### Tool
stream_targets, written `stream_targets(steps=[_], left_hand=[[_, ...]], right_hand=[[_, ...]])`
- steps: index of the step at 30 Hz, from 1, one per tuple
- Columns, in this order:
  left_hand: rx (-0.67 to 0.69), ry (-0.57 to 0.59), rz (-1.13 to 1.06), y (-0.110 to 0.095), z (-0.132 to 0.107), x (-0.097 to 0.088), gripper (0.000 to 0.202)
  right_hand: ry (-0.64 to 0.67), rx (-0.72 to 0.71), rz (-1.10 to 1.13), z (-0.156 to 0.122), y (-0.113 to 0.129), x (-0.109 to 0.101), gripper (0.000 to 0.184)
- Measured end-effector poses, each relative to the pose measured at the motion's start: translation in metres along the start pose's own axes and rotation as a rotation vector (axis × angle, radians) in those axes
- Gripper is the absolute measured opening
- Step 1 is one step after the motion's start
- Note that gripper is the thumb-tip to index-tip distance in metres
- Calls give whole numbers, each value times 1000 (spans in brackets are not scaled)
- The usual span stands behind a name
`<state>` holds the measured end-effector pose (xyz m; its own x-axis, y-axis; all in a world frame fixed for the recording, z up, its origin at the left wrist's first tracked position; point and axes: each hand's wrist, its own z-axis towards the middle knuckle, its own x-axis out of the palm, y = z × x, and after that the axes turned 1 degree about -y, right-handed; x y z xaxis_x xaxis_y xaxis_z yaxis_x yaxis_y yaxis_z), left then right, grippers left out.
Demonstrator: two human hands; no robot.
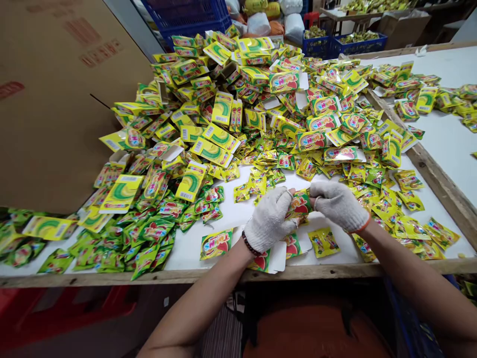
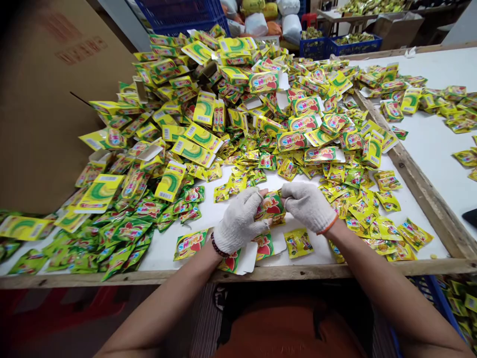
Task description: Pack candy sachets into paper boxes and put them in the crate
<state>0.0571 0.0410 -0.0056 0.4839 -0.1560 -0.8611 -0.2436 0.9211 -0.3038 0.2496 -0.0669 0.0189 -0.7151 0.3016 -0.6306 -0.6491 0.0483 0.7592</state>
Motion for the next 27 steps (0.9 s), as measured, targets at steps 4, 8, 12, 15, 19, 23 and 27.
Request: stream_targets(steps=[4,8,12,15,19,23,27], left_hand=[[-59,7,6,1,1,1,53],[-48,-17,-26,2,4,2,55],[-14,13,-47,-4,1,-5,51],[-81,65,-10,2,-13,-33,48],[-284,83,101,31,-58,-92,48],[-432,344,181,56,-106,-130,49],[-364,200,195,47,-115,-137,53]], right_hand=[[82,26,89,0,7,-1,15],[240,239,387,-5,15,-7,26],[455,294,618,-10,16,-3,35],[428,308,727,-14,11,0,44],[234,363,796,-15,4,-1,46],[176,392,818,-11,1,3,37],[185,404,813,-6,2,13,33]])
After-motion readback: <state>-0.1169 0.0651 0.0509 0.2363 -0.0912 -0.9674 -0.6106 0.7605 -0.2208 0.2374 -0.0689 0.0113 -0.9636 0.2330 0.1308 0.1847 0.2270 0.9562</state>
